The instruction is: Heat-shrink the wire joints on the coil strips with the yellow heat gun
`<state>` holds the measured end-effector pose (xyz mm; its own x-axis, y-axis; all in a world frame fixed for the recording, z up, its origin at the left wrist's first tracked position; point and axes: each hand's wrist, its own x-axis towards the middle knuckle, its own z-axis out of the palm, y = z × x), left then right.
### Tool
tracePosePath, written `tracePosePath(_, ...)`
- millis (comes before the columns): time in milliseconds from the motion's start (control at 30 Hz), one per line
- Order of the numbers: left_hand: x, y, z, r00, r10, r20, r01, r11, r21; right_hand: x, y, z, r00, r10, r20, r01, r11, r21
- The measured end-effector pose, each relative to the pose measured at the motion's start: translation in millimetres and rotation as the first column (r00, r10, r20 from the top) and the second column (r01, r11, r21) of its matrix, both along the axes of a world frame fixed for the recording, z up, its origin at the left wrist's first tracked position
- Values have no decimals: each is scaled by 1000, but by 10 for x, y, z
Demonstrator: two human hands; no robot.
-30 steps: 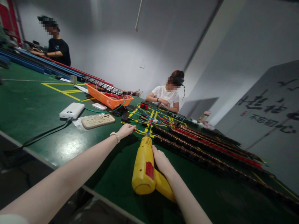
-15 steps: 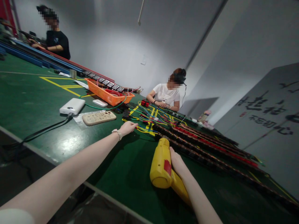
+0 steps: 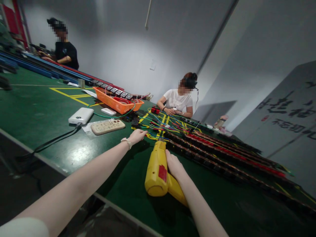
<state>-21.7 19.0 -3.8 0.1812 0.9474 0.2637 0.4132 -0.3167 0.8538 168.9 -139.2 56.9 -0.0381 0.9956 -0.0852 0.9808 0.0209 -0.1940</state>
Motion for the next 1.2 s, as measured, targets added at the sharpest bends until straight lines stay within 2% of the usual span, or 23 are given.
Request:
tracePosePath(100, 4, -6, 10, 1000, 10, 9, -10, 1000, -5, -181, 32, 25, 999, 35, 8, -35, 999, -1)
tracePosePath(333, 18, -16, 67, 999, 51, -9, -51, 999, -6, -457, 155, 6, 988, 90, -126, -88, 996, 15)
tracePosePath(533, 1, 17, 75, 999, 24, 26, -24, 999, 22, -585, 214, 0, 970, 3, -243, -11, 999, -30)
tracePosePath(933, -11, -3, 58, 999, 1, 35, -1, 1000, 1, -488, 109, 26, 977, 67, -202, -74, 997, -26)
tracePosePath(1133, -9, 4, 12, 997, -21, 71, 22, 1000, -8, -214, 46, 12, 978, -25, -205, 12, 998, -64)
tracePosePath(1200, -6, -2, 12, 997, -29, 72, 29, 1000, -7, -72, 26, 1, 972, -65, -226, 58, 998, -35)
